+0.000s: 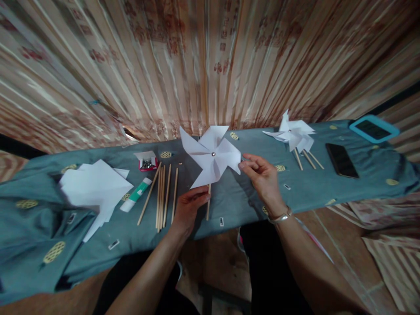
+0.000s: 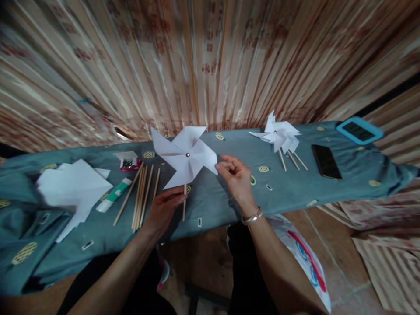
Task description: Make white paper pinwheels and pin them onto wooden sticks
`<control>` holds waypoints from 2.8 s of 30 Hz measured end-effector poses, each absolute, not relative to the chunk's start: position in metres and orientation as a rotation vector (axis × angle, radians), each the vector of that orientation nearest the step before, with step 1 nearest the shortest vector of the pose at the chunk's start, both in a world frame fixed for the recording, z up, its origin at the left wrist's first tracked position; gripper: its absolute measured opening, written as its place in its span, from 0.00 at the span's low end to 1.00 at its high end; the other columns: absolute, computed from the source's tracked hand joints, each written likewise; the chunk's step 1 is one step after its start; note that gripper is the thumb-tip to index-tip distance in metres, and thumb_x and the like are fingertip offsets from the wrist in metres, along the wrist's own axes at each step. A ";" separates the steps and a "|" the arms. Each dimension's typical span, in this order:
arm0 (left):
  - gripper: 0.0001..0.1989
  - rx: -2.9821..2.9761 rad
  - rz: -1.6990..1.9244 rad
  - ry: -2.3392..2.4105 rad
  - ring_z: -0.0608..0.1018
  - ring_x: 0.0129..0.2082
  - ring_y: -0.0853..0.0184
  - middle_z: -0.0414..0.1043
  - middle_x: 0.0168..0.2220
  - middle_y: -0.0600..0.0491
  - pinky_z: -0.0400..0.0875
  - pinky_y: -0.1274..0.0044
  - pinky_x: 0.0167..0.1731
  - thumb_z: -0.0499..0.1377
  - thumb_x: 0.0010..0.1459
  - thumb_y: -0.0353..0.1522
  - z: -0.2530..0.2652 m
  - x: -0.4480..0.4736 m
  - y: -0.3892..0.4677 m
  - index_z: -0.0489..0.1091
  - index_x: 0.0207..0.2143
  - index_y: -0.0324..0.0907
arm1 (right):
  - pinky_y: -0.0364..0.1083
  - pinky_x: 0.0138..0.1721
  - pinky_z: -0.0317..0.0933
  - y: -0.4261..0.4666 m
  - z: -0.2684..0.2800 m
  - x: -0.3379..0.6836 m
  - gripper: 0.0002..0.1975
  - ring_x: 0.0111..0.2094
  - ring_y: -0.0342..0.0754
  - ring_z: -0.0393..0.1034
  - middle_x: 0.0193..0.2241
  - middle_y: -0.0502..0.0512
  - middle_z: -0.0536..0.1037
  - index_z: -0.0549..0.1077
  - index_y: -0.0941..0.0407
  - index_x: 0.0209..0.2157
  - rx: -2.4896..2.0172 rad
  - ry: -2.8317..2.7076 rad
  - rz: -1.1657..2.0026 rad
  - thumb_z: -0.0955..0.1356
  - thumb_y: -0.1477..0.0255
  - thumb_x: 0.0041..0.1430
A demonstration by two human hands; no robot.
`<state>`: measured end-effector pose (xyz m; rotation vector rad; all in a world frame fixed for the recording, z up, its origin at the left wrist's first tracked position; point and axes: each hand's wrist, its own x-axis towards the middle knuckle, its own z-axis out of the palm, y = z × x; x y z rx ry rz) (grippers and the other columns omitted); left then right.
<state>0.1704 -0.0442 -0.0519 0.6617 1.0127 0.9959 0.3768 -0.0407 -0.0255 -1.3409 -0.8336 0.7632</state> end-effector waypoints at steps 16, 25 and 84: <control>0.16 0.604 1.022 1.029 0.77 0.32 0.68 0.80 0.28 0.52 0.69 0.74 0.41 0.76 0.30 0.33 -0.053 0.170 -0.041 0.81 0.27 0.41 | 0.43 0.29 0.62 -0.052 -0.017 0.360 0.18 0.24 0.41 0.69 0.23 0.45 0.79 0.78 0.53 0.36 -1.338 -0.808 0.914 0.78 0.65 0.41; 0.16 0.624 1.031 1.030 0.78 0.32 0.67 0.81 0.29 0.51 0.70 0.73 0.42 0.75 0.32 0.33 -0.052 0.170 -0.041 0.81 0.29 0.41 | 0.45 0.32 0.66 -0.055 -0.016 0.347 0.20 0.25 0.44 0.72 0.22 0.45 0.79 0.77 0.52 0.35 -1.305 -0.811 1.033 0.80 0.63 0.38; 0.19 0.584 0.922 1.041 0.76 0.31 0.70 0.80 0.27 0.53 0.68 0.77 0.40 0.77 0.26 0.34 -0.048 0.175 -0.044 0.81 0.26 0.41 | 0.43 0.31 0.62 -0.042 -0.024 0.374 0.20 0.24 0.40 0.68 0.22 0.44 0.79 0.79 0.53 0.35 -1.312 -0.727 0.915 0.79 0.67 0.36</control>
